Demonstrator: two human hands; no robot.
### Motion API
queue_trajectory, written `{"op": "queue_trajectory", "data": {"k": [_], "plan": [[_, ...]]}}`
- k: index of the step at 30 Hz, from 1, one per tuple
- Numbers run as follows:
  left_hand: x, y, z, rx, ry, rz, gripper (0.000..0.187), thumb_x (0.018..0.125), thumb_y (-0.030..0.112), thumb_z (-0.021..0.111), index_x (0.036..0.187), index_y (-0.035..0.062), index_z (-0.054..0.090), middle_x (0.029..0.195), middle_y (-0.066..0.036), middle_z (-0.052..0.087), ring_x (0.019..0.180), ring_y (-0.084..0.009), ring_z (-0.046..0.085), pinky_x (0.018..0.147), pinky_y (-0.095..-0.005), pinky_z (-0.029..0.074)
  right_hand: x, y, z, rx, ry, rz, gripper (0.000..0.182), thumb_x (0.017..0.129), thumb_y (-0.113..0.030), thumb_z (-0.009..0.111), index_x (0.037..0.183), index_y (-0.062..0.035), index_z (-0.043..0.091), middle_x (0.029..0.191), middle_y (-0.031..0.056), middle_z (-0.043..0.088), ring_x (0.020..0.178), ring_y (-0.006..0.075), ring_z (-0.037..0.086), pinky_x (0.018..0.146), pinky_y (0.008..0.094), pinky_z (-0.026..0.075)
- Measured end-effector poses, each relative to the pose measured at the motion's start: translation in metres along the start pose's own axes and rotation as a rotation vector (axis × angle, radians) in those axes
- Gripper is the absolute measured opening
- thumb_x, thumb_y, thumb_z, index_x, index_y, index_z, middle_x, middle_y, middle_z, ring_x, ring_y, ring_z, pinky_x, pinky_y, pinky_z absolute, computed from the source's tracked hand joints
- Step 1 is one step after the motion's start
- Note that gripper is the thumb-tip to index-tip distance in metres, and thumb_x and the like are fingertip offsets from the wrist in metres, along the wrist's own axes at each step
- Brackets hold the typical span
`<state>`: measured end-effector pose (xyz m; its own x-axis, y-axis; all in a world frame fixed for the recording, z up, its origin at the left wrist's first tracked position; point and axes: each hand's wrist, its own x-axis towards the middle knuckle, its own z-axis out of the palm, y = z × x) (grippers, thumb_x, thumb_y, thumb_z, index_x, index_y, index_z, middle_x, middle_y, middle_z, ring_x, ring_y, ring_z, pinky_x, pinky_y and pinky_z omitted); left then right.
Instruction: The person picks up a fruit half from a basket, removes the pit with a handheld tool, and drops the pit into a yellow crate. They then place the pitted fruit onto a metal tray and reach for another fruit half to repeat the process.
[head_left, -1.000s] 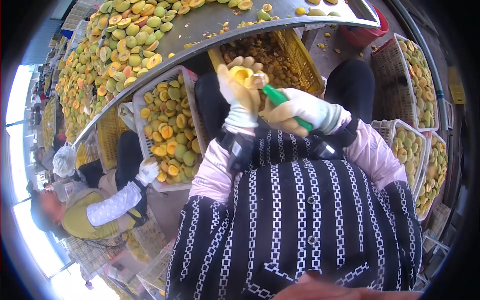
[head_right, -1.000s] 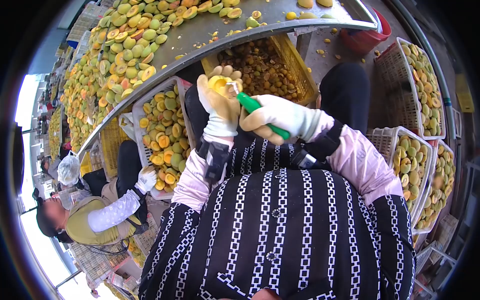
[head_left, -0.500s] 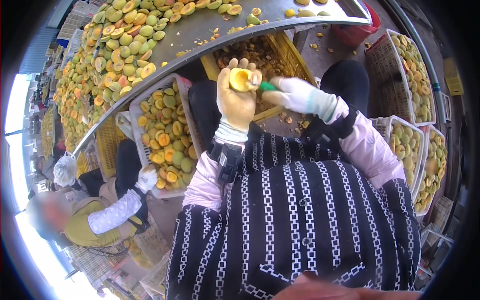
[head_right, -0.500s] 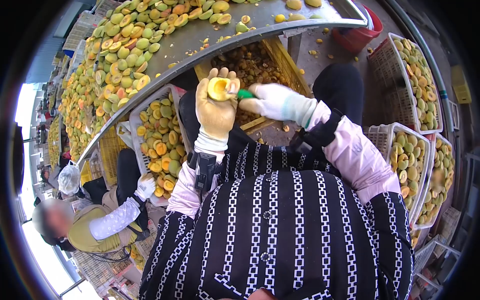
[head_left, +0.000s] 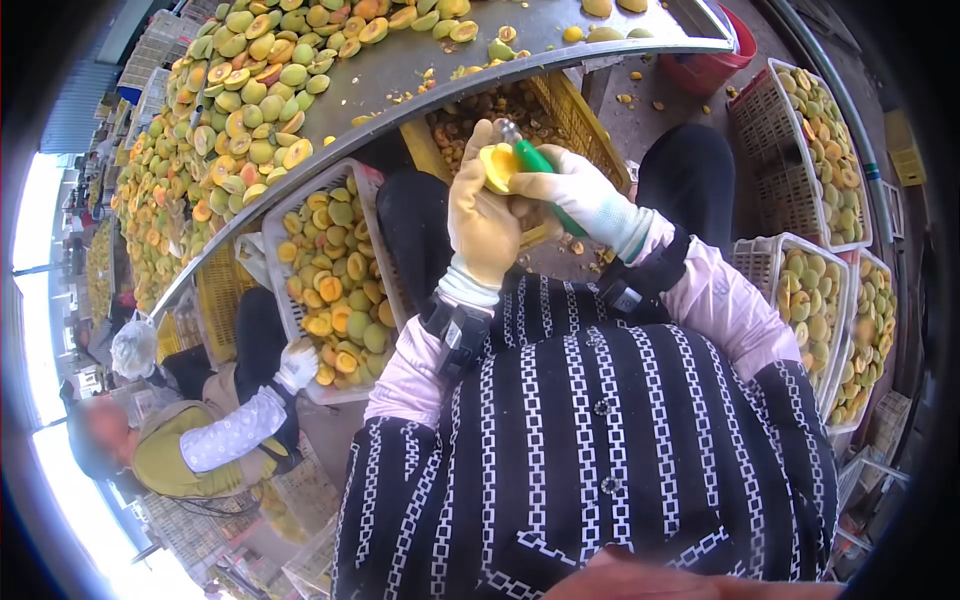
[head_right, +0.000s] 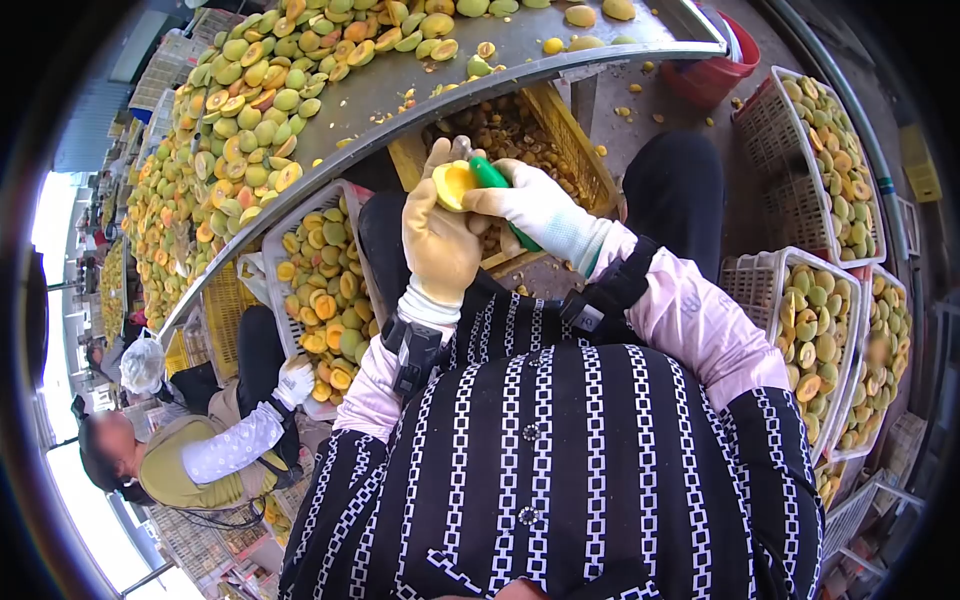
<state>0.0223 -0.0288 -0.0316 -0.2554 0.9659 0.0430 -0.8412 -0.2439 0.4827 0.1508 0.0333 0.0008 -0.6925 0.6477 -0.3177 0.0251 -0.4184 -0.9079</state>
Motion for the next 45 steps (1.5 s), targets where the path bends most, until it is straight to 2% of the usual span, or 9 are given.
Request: {"op": "queue_trajectory", "data": {"k": [8,10,13,17,19,23,27,38,45], "plan": [[-0.015,0.027,-0.009,0.128,-0.109,-0.213,0.056,0.088,0.000,0.050,0.141,0.0071,0.031,0.133,-0.010,0.045,0.120,-0.0233,0.049,0.103,-0.0439,0.043,0.003,-0.011,-0.008,-0.262,0.048,-0.119,0.050,0.082,-0.021,0.066,0.123,-0.0006,0.047,0.079,0.0057,0.061,0.050,0.0074,0.053,0.044,0.0212,0.044],[-0.018,0.032,-0.007,0.155,-0.160,-0.273,0.059,0.088,0.000,0.052,0.142,0.0096,0.029,0.133,-0.008,0.045,0.119,-0.0201,0.051,0.099,-0.0402,0.046,-0.002,-0.011,-0.006,-0.684,0.105,-0.273,0.041,0.080,-0.027,0.067,0.115,-0.0076,0.056,0.086,0.0101,0.065,0.072,0.0205,0.064,0.070,0.0306,0.051],[-0.027,0.035,0.007,0.250,-0.108,-0.359,0.060,0.087,-0.002,0.055,0.140,0.0106,0.031,0.130,-0.007,0.048,0.111,-0.0171,0.056,0.092,-0.0348,0.052,-0.005,-0.014,-0.009,-0.936,0.077,-0.320,0.040,0.080,-0.029,0.067,0.112,-0.0080,0.057,0.088,0.0130,0.066,0.077,0.0260,0.065,0.076,0.0329,0.050],[-0.030,0.034,0.002,0.393,-0.005,-0.317,0.045,0.087,0.000,0.056,0.128,0.0071,0.041,0.122,-0.012,0.054,0.098,-0.0184,0.062,0.079,-0.0313,0.057,-0.006,-0.008,-0.012,-0.654,0.008,-0.370,0.045,0.081,-0.036,0.068,0.109,-0.0041,0.057,0.077,0.0073,0.062,0.067,0.0172,0.060,0.066,0.0296,0.048],[-0.030,0.037,0.000,0.420,0.140,-0.241,0.040,0.087,0.001,0.055,0.125,0.0057,0.042,0.119,-0.014,0.058,0.098,-0.0216,0.063,0.074,-0.0311,0.058,-0.025,-0.034,-0.006,-0.409,0.083,-0.043,0.041,0.085,-0.038,0.063,0.105,-0.0038,0.057,0.074,-0.0003,0.056,0.057,0.0055,0.051,0.051,0.0224,0.042],[-0.032,0.041,0.002,0.533,0.243,-0.211,0.034,0.089,0.003,0.054,0.122,0.0053,0.044,0.117,-0.018,0.059,0.098,-0.0283,0.064,0.070,-0.0297,0.058,-0.029,-0.014,-0.017,-0.328,0.151,-0.103,0.036,0.088,-0.031,0.060,0.111,-0.0045,0.054,0.074,0.0015,0.057,0.057,0.0075,0.053,0.054,0.0237,0.044],[-0.032,0.031,0.000,0.549,0.272,-0.174,0.035,0.090,0.004,0.054,0.123,0.0049,0.043,0.115,-0.018,0.059,0.096,-0.0270,0.065,0.071,-0.0296,0.058,-0.036,0.009,-0.015,-0.803,0.129,-0.320,0.046,0.088,-0.018,0.060,0.131,-0.0084,0.047,0.088,0.0052,0.064,0.072,0.0123,0.062,0.070,0.0262,0.050],[-0.034,0.020,0.011,0.656,0.252,-0.105,0.032,0.092,0.012,0.052,0.121,0.0016,0.043,0.115,-0.012,0.052,0.104,-0.0194,0.058,0.070,-0.0323,0.058,-0.033,0.018,0.002,-1.032,0.224,-0.547,0.045,0.085,-0.024,0.061,0.128,-0.0155,0.050,0.084,0.0156,0.066,0.077,0.0331,0.066,0.069,0.0382,0.052],[-0.037,0.028,0.007,0.723,0.249,-0.188,0.029,0.090,0.008,0.049,0.117,0.0000,0.042,0.100,-0.018,0.061,0.078,-0.0243,0.067,0.060,-0.0281,0.058,-0.003,0.020,-0.037,-1.314,0.451,-0.220,0.042,0.086,-0.029,0.058,0.125,-0.0137,0.052,0.079,0.0165,0.066,0.075,0.0346,0.065,0.068,0.0422,0.052]]}}
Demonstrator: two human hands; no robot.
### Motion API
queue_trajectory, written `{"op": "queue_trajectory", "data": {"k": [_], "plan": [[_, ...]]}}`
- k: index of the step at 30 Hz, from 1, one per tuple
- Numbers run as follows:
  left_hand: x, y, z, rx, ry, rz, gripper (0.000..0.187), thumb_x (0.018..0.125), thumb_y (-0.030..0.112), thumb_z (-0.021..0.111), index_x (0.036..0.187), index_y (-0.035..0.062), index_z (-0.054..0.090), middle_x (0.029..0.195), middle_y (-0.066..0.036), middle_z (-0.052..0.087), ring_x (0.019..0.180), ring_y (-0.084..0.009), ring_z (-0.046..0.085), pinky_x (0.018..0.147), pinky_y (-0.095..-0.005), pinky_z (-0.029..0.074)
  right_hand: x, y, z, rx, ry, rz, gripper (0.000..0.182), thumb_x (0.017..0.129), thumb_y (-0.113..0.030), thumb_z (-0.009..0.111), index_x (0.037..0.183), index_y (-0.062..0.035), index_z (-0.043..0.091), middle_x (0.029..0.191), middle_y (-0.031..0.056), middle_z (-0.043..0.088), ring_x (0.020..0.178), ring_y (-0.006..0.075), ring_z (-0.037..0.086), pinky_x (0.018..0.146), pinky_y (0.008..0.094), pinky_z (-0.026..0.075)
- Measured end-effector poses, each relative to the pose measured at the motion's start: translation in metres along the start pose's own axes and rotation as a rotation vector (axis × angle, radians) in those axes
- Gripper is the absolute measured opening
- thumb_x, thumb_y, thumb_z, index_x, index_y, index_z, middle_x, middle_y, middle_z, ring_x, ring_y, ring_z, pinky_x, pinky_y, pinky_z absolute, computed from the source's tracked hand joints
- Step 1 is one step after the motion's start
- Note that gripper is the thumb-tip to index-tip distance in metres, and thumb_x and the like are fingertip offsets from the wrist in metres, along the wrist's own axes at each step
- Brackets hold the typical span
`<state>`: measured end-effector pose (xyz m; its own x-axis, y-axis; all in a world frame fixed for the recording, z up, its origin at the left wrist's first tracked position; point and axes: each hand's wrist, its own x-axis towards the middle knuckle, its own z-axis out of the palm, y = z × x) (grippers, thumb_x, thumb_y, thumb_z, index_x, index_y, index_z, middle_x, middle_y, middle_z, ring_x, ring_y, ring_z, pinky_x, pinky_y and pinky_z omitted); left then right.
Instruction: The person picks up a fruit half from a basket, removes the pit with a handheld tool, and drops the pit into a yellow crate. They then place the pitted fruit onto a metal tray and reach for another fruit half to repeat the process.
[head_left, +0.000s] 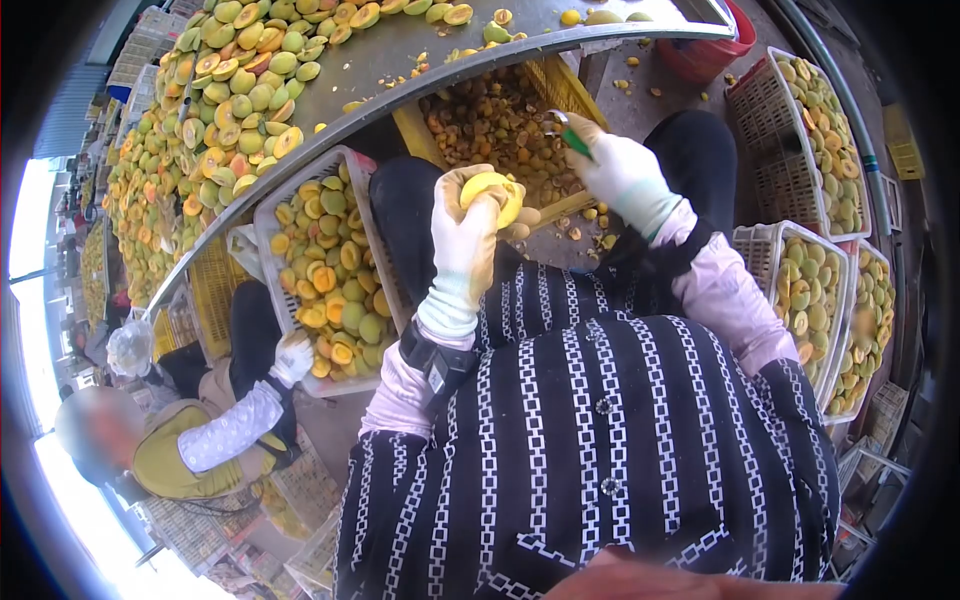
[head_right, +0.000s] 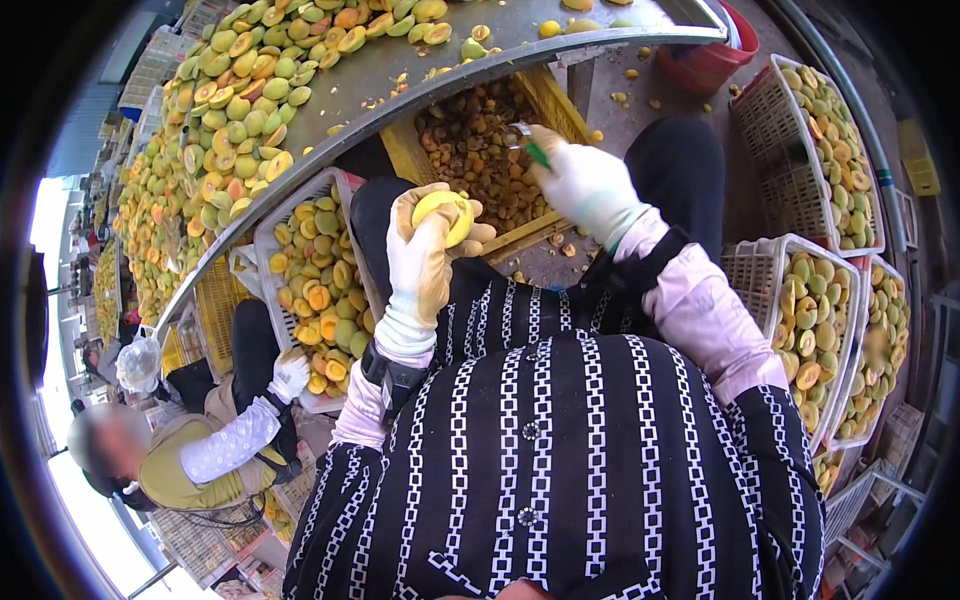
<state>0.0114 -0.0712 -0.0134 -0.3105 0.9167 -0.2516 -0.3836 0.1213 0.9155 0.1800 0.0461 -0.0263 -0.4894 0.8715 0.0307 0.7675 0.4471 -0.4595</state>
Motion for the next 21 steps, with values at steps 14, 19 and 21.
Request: {"op": "queue_trajectory", "data": {"k": [14,19,21], "plan": [[-0.006,-0.008,-0.042,-0.157,0.040,0.049,0.029,0.092,0.010,0.049,0.119,0.0011,0.043,0.099,-0.021,0.064,0.072,-0.0262,0.068,0.056,-0.0257,0.055,0.017,-0.006,0.030,0.037,-0.135,-0.169,0.035,0.088,-0.030,0.055,0.119,-0.0156,0.055,0.089,0.0209,0.066,0.085,0.0383,0.063,0.074,0.0462,0.051],[-0.033,-0.036,-0.135,-0.286,0.446,0.097,0.032,0.086,0.005,0.052,0.118,0.0045,0.049,0.098,-0.014,0.063,0.073,-0.0256,0.067,0.060,-0.0295,0.056,0.024,0.061,0.047,0.544,-0.215,0.103,0.039,0.089,-0.022,0.057,0.124,-0.0053,0.049,0.069,0.0083,0.058,0.049,0.0184,0.053,0.048,0.0295,0.045],[-0.049,-0.068,-0.195,-0.204,0.713,0.130,0.034,0.086,0.007,0.054,0.119,0.0045,0.050,0.104,-0.013,0.059,0.084,-0.0253,0.064,0.067,-0.0321,0.056,0.018,0.058,0.036,0.734,-0.279,0.250,0.044,0.091,-0.021,0.057,0.128,-0.0021,0.045,0.064,0.0017,0.051,0.042,0.0083,0.044,0.039,0.0217,0.036]]}}
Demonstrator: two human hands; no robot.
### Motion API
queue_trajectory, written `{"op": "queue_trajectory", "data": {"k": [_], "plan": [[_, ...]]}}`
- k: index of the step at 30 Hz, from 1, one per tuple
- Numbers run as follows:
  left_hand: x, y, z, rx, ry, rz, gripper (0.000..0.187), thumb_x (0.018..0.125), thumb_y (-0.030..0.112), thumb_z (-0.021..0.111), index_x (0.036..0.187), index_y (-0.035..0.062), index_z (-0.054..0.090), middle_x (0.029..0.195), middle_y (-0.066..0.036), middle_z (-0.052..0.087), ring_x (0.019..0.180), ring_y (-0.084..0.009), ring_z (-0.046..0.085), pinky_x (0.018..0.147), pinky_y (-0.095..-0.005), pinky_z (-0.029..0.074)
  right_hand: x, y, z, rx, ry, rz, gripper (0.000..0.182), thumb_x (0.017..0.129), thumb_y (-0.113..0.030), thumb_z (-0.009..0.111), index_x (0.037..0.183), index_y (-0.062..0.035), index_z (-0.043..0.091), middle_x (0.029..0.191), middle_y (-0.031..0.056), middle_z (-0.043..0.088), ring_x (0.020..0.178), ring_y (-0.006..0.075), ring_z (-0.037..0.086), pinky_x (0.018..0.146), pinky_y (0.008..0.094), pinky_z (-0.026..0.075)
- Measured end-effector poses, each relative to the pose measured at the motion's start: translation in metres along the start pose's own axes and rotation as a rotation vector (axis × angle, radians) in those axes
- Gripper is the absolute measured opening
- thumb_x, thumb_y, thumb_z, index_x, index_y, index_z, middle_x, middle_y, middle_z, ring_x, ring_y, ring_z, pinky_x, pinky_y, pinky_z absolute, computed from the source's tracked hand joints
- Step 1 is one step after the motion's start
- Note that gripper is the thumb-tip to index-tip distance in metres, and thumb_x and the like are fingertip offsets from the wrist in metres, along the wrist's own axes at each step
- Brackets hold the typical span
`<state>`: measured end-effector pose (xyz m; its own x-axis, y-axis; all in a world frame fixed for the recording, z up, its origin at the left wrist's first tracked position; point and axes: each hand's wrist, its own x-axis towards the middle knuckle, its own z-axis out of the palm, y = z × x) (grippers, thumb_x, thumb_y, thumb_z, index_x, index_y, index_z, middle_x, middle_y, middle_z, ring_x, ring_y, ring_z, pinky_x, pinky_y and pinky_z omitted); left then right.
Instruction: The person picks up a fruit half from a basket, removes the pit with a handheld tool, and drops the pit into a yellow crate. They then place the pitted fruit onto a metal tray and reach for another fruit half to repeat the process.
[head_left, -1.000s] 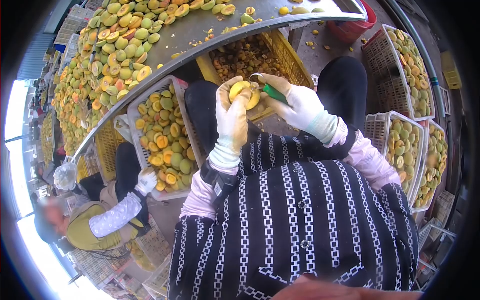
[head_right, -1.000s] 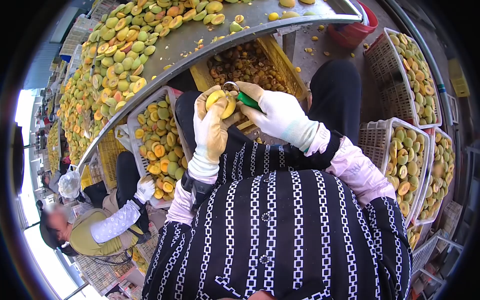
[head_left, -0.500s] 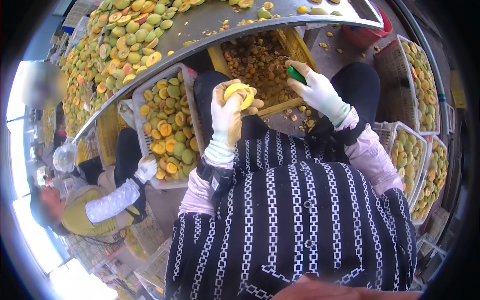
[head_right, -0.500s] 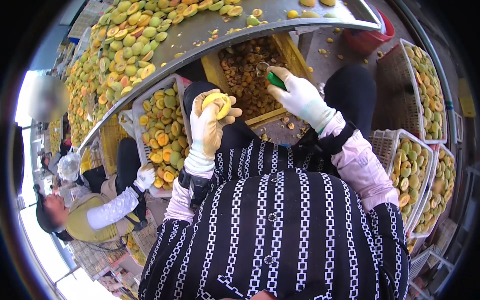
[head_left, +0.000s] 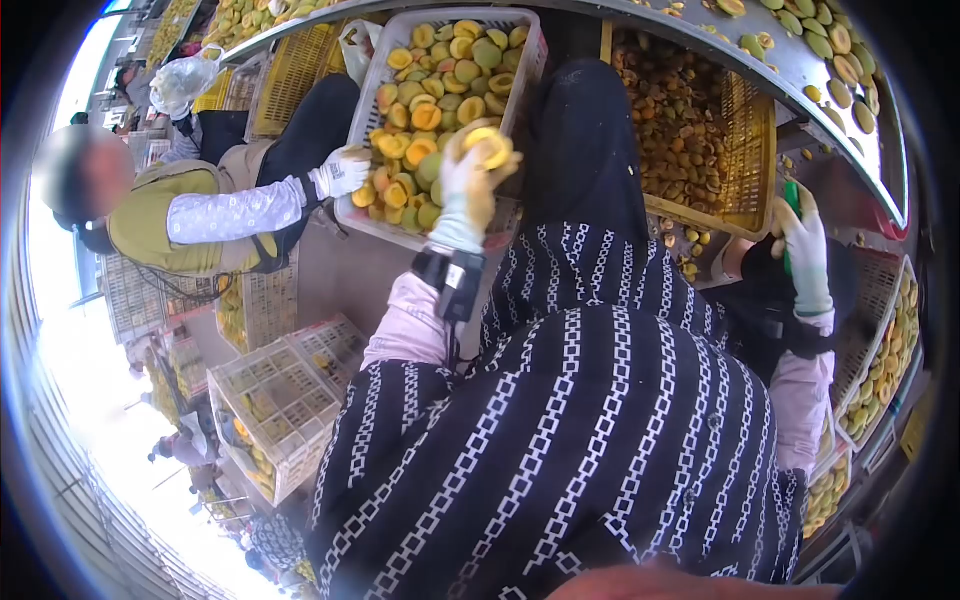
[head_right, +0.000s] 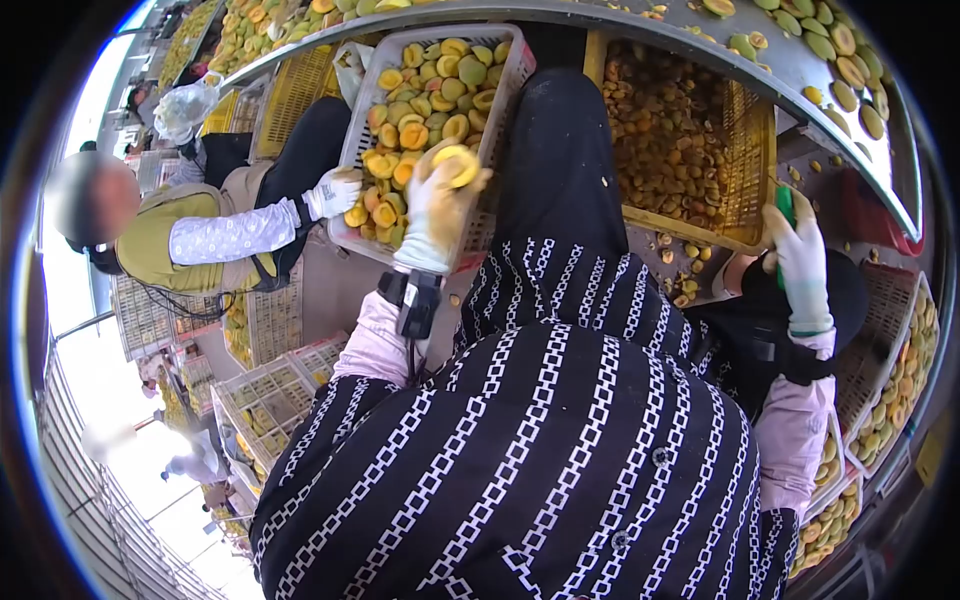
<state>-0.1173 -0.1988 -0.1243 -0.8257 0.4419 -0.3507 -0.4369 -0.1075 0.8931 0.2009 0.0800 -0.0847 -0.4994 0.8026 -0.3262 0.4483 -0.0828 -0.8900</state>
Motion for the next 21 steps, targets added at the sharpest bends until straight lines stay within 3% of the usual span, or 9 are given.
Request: {"op": "queue_trajectory", "data": {"k": [3,5,7,12,16,17,19,20,21], "plan": [[0.042,-0.043,-0.132,0.211,0.252,0.188,0.039,0.085,0.006,0.055,0.123,0.0056,0.049,0.115,-0.013,0.052,0.095,-0.0254,0.058,0.076,-0.0367,0.055,0.000,0.018,-0.025,-0.028,0.100,0.032,0.044,0.091,-0.020,0.057,0.130,-0.0020,0.045,0.063,-0.0007,0.047,0.041,0.0050,0.039,0.039,0.0189,0.033],[0.031,-0.031,-0.163,0.167,0.509,0.098,0.047,0.085,0.004,0.053,0.130,0.0016,0.042,0.119,-0.011,0.053,0.098,-0.0217,0.057,0.082,-0.0323,0.050,-0.008,0.010,-0.032,0.039,0.141,0.118,0.038,0.094,-0.020,0.054,0.129,-0.0061,0.049,0.067,-0.0020,0.045,0.046,0.0028,0.037,0.041,0.0170,0.031],[0.066,-0.057,-0.252,0.280,0.637,0.175,0.054,0.084,0.007,0.054,0.134,-0.0006,0.037,0.123,-0.013,0.052,0.106,-0.0230,0.054,0.090,-0.0318,0.045,-0.009,0.015,-0.029,0.051,0.120,0.111,0.038,0.094,-0.021,0.054,0.129,-0.0067,0.049,0.069,-0.0027,0.043,0.048,0.0025,0.035,0.042,0.0163,0.030],[0.075,-0.047,-0.277,0.649,0.474,0.088,0.054,0.086,0.012,0.052,0.135,-0.0034,0.037,0.130,-0.017,0.049,0.114,-0.0219,0.049,0.096,-0.0319,0.040,-0.005,0.013,-0.026,-0.011,0.127,0.147,0.040,0.094,-0.022,0.054,0.130,-0.0067,0.048,0.069,-0.0027,0.043,0.049,0.0026,0.035,0.042,0.0166,0.030],[0.050,-0.048,-0.219,0.424,0.637,0.187,0.049,0.087,0.012,0.050,0.132,-0.0049,0.040,0.131,-0.017,0.048,0.113,-0.0231,0.048,0.096,-0.0330,0.039,-0.001,0.003,-0.023,0.048,0.150,0.149,0.039,0.094,-0.021,0.055,0.129,-0.0063,0.048,0.069,-0.0025,0.044,0.049,0.0027,0.036,0.042,0.0170,0.030],[0.052,-0.062,-0.216,0.424,0.672,0.368,0.030,0.087,0.013,0.053,0.115,0.0004,0.053,0.095,-0.005,0.056,0.085,-0.0153,0.052,0.074,-0.0288,0.045,0.004,0.001,-0.024,0.039,0.131,0.107,0.038,0.092,-0.020,0.056,0.127,-0.0054,0.049,0.068,-0.0016,0.047,0.047,0.0038,0.039,0.041,0.0180,0.032],[0.055,-0.064,-0.193,0.131,0.412,0.278,0.031,0.090,0.018,0.057,0.119,0.0067,0.051,0.095,-0.005,0.057,0.081,-0.0207,0.056,0.071,-0.0331,0.049,0.016,0.002,-0.035,0.046,0.122,0.035,0.036,0.090,-0.020,0.060,0.121,-0.0047,0.050,0.068,-0.0004,0.051,0.046,0.0053,0.044,0.040,0.0195,0.035],[0.059,-0.053,-0.159,0.036,0.323,0.269,0.028,0.091,0.016,0.057,0.117,0.0049,0.053,0.095,-0.005,0.060,0.076,-0.0140,0.057,0.065,-0.0275,0.049,0.021,-0.002,-0.039,0.119,0.125,0.083,0.034,0.089,-0.020,0.060,0.118,-0.0053,0.051,0.069,0.0000,0.052,0.047,0.0062,0.045,0.042,0.0199,0.038],[0.063,-0.043,-0.119,0.186,0.403,0.243,0.027,0.091,0.017,0.057,0.116,0.0045,0.054,0.097,-0.007,0.062,0.078,-0.0163,0.060,0.066,-0.0279,0.051,0.029,-0.002,-0.047,0.175,0.088,0.080,0.034,0.088,-0.020,0.059,0.118,-0.0057,0.051,0.070,-0.0007,0.051,0.048,0.0063,0.046,0.043,0.0204,0.039]]}}
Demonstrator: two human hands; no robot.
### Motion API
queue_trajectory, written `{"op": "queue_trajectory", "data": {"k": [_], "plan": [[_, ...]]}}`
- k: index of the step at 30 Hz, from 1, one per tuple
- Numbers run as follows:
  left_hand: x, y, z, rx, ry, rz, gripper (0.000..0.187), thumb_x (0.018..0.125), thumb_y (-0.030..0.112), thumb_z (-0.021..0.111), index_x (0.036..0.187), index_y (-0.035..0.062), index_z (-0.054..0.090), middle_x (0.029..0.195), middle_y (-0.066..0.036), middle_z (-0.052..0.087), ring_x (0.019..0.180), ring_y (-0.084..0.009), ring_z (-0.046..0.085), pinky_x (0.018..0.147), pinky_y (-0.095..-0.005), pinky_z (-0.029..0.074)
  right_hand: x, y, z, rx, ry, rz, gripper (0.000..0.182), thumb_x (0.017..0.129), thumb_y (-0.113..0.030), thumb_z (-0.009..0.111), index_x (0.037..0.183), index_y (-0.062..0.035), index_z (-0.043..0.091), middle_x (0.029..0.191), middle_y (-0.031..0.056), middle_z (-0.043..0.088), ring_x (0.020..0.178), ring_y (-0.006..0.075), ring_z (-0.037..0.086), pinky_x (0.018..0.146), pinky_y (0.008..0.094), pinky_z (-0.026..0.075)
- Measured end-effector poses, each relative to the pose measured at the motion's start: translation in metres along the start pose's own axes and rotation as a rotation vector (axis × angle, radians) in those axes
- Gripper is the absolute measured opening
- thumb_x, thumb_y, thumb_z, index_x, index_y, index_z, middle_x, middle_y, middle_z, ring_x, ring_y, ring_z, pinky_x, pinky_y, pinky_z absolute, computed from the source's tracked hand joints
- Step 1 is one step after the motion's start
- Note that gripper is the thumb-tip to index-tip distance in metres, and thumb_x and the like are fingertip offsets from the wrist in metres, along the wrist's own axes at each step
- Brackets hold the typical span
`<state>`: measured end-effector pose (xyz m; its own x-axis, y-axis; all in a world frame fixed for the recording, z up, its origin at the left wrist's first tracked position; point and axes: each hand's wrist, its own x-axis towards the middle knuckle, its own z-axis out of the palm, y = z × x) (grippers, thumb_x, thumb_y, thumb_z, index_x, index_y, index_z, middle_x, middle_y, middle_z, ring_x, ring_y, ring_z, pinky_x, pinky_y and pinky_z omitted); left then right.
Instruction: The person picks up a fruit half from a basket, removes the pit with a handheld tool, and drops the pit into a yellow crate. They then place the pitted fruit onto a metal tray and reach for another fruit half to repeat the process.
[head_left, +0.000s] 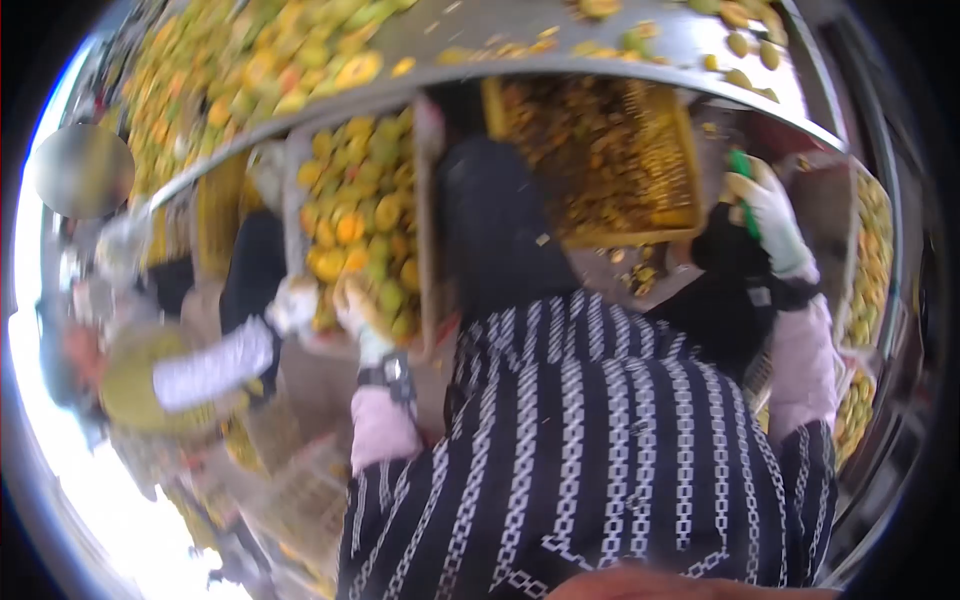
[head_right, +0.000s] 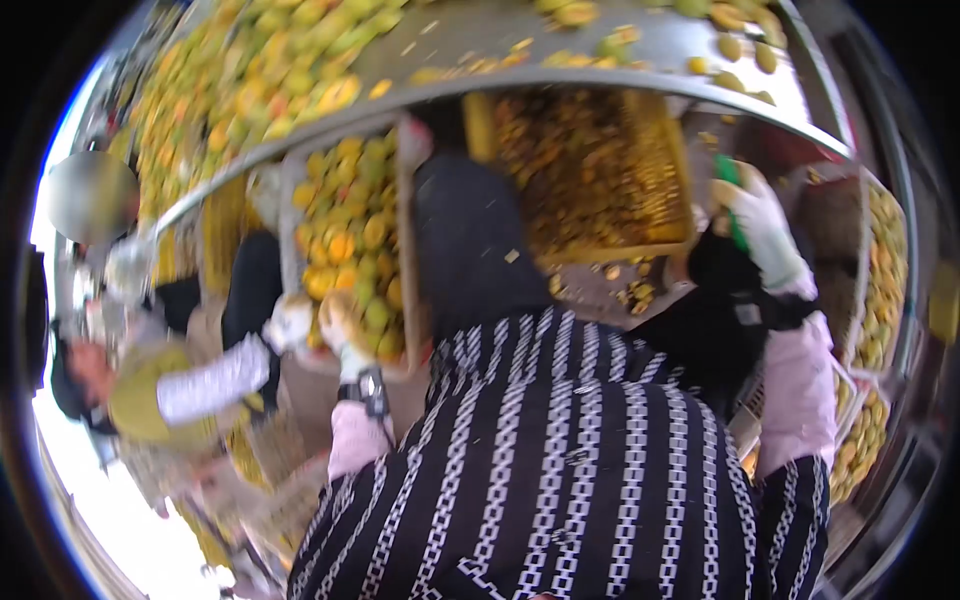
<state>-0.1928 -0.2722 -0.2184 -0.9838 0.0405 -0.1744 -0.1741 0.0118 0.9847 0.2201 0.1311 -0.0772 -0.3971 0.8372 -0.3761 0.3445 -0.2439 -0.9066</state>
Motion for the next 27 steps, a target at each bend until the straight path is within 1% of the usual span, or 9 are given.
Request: {"op": "queue_trajectory", "data": {"k": [3,5,10,13,14,17,19,23,27], "plan": [[-0.026,0.079,0.109,-0.010,-0.346,0.065,0.029,0.096,0.017,0.051,0.120,0.0019,0.053,0.108,-0.014,0.063,0.088,-0.0207,0.064,0.072,-0.0294,0.052,0.015,-0.015,-0.014,-0.147,-0.145,-0.116,0.041,0.089,-0.022,0.057,0.124,-0.0017,0.049,0.083,0.0003,0.057,0.063,0.0062,0.054,0.051,0.0211,0.044],[-0.052,0.129,0.180,0.042,-0.503,0.183,0.032,0.097,0.019,0.049,0.123,0.0007,0.052,0.109,-0.016,0.063,0.090,-0.0215,0.064,0.077,-0.0303,0.052,0.014,-0.038,-0.019,-0.061,-0.252,0.082,0.042,0.091,-0.019,0.056,0.127,-0.0014,0.046,0.076,-0.0006,0.057,0.050,0.0072,0.053,0.044,0.0219,0.044],[-0.100,0.194,0.354,0.142,-0.970,0.300,0.035,0.095,0.020,0.053,0.124,-0.0005,0.052,0.110,-0.016,0.063,0.096,-0.0223,0.063,0.085,-0.0324,0.051,0.014,-0.027,-0.029,-0.147,-0.320,-0.028,0.047,0.087,-0.012,0.060,0.130,0.0001,0.044,0.111,0.0029,0.057,0.098,0.0084,0.051,0.085,0.0217,0.042],[-0.110,0.184,0.460,0.240,-1.166,0.336,0.035,0.093,0.015,0.056,0.123,-0.0018,0.053,0.109,-0.011,0.063,0.091,-0.0156,0.062,0.079,-0.0270,0.050,0.013,-0.045,-0.041,-0.281,-0.312,-0.131,0.047,0.084,-0.021,0.058,0.126,-0.0012,0.048,0.096,0.0132,0.065,0.088,0.0214,0.063,0.078,0.0305,0.049],[-0.112,0.176,0.491,0.349,-1.181,0.446,0.033,0.093,0.011,0.054,0.124,-0.0009,0.052,0.111,-0.009,0.062,0.091,-0.0125,0.062,0.076,-0.0240,0.048,0.012,-0.050,-0.044,-0.310,-0.319,-0.130,0.046,0.085,-0.023,0.057,0.125,-0.0017,0.048,0.095,0.0152,0.065,0.087,0.0246,0.064,0.078,0.0324,0.050],[-0.110,0.148,0.569,0.450,-1.188,0.557,0.042,0.089,0.017,0.056,0.128,0.0049,0.050,0.119,-0.018,0.058,0.105,-0.0283,0.058,0.093,-0.0342,0.045,0.018,-0.046,-0.053,-0.380,-0.321,-0.196,0.044,0.085,-0.024,0.056,0.123,-0.0028,0.048,0.089,0.0206,0.064,0.082,0.0342,0.064,0.074,0.0381,0.051],[-0.118,0.142,0.603,0.902,-0.985,0.981,0.052,0.087,0.024,0.054,0.137,0.0133,0.041,0.129,-0.024,0.049,0.112,-0.0377,0.054,0.096,-0.0416,0.043,0.021,-0.040,-0.055,-0.355,-0.300,-0.286,0.044,0.085,-0.025,0.056,0.122,-0.0039,0.048,0.081,0.0211,0.063,0.077,0.0369,0.063,0.072,0.0414,0.051],[-0.120,0.134,0.654,1.241,-0.850,0.892,0.064,0.081,0.037,0.060,0.140,0.0319,0.036,0.119,-0.034,0.048,0.106,-0.0422,0.054,0.094,-0.0412,0.044,0.021,-0.057,-0.067,-0.361,-0.337,-0.170,0.042,0.086,-0.025,0.053,0.122,-0.0046,0.048,0.079,0.0215,0.063,0.078,0.0380,0.063,0.072,0.0434,0.050],[-0.105,0.132,0.667,1.192,-0.882,0.935,0.056,0.079,0.030,0.062,0.133,0.0287,0.045,0.114,-0.030,0.051,0.102,-0.0410,0.056,0.092,-0.0425,0.045,0.021,-0.061,-0.072,-0.394,-0.308,-0.202,0.042,0.086,-0.025,0.053,0.122,-0.0041,0.048,0.078,0.0220,0.063,0.079,0.0385,0.063,0.072,0.0443,0.050]]}}
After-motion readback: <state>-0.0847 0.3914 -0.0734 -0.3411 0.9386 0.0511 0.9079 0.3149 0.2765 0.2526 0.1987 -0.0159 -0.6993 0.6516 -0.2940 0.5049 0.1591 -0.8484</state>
